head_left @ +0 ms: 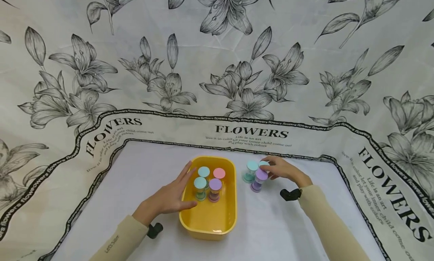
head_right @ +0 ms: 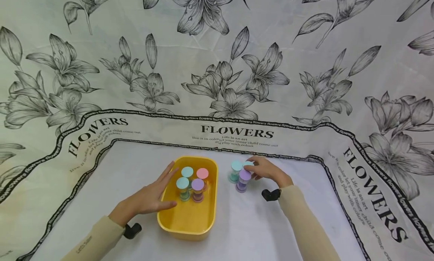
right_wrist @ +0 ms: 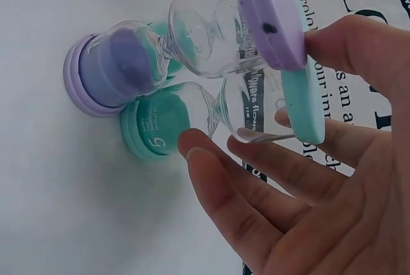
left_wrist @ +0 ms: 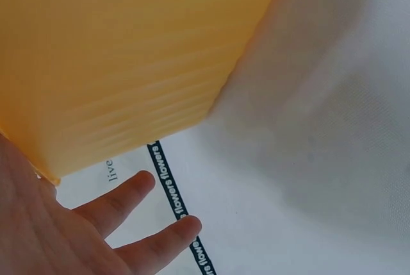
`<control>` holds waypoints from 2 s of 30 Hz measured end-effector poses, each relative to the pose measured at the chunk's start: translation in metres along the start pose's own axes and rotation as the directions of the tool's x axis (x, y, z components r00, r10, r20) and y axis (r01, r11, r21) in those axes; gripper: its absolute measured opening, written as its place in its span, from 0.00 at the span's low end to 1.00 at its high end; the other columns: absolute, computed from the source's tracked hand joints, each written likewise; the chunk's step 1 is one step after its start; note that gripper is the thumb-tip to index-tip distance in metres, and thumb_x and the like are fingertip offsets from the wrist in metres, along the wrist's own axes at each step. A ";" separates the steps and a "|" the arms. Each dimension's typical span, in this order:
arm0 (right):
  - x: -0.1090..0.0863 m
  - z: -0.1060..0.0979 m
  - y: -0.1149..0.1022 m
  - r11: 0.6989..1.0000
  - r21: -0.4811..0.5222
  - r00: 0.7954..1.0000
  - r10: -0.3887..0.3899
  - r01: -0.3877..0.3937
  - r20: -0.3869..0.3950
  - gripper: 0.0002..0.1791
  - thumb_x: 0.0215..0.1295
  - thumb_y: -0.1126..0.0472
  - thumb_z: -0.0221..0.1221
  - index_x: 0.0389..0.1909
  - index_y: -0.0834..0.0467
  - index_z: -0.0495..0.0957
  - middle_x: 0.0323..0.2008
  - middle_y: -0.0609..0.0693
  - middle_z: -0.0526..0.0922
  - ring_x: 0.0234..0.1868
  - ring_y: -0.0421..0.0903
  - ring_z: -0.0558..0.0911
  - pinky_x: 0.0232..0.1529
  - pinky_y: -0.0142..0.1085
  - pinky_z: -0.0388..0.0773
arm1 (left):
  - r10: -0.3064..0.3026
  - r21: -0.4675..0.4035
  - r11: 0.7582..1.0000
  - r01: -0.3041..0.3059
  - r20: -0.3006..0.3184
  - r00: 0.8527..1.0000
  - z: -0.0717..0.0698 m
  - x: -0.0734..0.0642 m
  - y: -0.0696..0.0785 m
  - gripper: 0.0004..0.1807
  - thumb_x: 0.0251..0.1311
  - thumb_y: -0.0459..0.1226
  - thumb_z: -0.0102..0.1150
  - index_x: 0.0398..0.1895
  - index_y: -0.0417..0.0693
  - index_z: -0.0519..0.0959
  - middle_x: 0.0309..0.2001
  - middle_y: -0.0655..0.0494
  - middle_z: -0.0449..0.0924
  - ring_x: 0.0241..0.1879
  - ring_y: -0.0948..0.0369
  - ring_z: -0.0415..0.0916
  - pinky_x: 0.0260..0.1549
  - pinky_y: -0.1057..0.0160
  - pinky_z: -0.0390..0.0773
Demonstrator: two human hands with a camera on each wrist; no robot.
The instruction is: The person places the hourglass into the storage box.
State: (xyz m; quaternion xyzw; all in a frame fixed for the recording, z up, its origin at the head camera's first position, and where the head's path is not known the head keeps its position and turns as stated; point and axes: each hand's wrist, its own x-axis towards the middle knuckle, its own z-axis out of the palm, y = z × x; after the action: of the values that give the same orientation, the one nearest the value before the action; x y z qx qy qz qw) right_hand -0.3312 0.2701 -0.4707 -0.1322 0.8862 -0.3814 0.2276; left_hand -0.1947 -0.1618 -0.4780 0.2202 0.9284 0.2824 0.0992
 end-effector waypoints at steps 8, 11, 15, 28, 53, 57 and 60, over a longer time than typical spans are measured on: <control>-0.006 0.001 0.000 0.998 0.061 1.000 0.015 -0.016 0.009 0.34 0.77 0.52 0.57 0.71 0.74 0.64 0.57 0.67 0.79 0.42 0.46 0.86 0.47 0.42 0.87 | 0.036 0.014 0.999 -0.035 -0.020 0.999 0.004 0.001 0.000 0.60 0.58 0.70 0.58 0.85 0.60 0.41 0.84 0.66 0.20 0.68 0.41 0.73 0.46 0.45 0.87; -0.006 0.001 -0.001 0.998 0.066 1.000 0.023 -0.023 0.007 0.34 0.76 0.53 0.57 0.70 0.73 0.65 0.56 0.66 0.79 0.42 0.45 0.86 0.48 0.42 0.87 | 0.041 0.013 0.999 -0.041 -0.021 0.999 0.006 0.001 0.000 0.60 0.58 0.69 0.58 0.85 0.59 0.41 0.84 0.65 0.20 0.68 0.42 0.73 0.45 0.46 0.87; -0.006 0.002 -0.003 0.997 0.077 1.000 0.012 -0.012 0.004 0.33 0.76 0.53 0.57 0.69 0.74 0.65 0.55 0.66 0.79 0.42 0.45 0.85 0.48 0.43 0.87 | 0.032 0.014 0.999 -0.032 -0.031 0.999 0.005 -0.001 0.001 0.60 0.58 0.69 0.58 0.85 0.59 0.41 0.84 0.65 0.21 0.67 0.41 0.74 0.46 0.45 0.87; -0.001 -0.004 -0.002 0.997 0.065 0.997 0.041 -0.037 -0.063 0.32 0.72 0.53 0.60 0.69 0.69 0.69 0.48 0.64 0.82 0.39 0.47 0.87 0.49 0.46 0.87 | 0.025 0.008 1.000 -0.025 -0.028 0.999 0.005 -0.003 -0.003 0.59 0.58 0.69 0.58 0.85 0.58 0.42 0.84 0.63 0.21 0.70 0.39 0.69 0.48 0.42 0.86; -0.022 -0.030 -0.064 0.982 -0.120 0.979 -0.158 0.143 -0.125 0.24 0.68 0.58 0.66 0.60 0.65 0.74 0.55 0.70 0.80 0.35 0.48 0.88 0.39 0.42 0.89 | 0.032 -0.016 0.999 -0.032 -0.027 0.999 0.002 -0.002 0.000 0.59 0.59 0.69 0.58 0.85 0.57 0.42 0.84 0.63 0.21 0.70 0.39 0.70 0.48 0.41 0.86; -0.027 -0.028 -0.087 0.961 -0.193 0.966 -0.226 0.200 -0.122 0.24 0.67 0.54 0.68 0.56 0.64 0.76 0.51 0.66 0.82 0.34 0.48 0.88 0.35 0.40 0.88 | 0.032 -0.012 0.999 -0.032 -0.032 0.999 0.002 -0.001 -0.001 0.59 0.58 0.69 0.58 0.85 0.59 0.42 0.84 0.65 0.21 0.68 0.39 0.72 0.47 0.41 0.86; -0.032 -0.025 -0.104 0.937 -0.260 0.955 -0.271 0.233 -0.122 0.24 0.65 0.51 0.69 0.56 0.60 0.78 0.50 0.61 0.83 0.40 0.51 0.88 0.39 0.42 0.87 | 0.030 -0.011 0.999 -0.031 -0.031 0.999 0.003 0.000 -0.001 0.59 0.58 0.69 0.58 0.85 0.59 0.42 0.84 0.66 0.20 0.68 0.40 0.72 0.46 0.42 0.87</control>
State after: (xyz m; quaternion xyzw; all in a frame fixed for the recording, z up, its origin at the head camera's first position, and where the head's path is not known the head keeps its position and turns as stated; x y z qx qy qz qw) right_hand -0.3101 0.2291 -0.3694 -0.2413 0.9169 -0.3054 0.0888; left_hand -0.1941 -0.1618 -0.4810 0.2294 0.9247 0.2927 0.0820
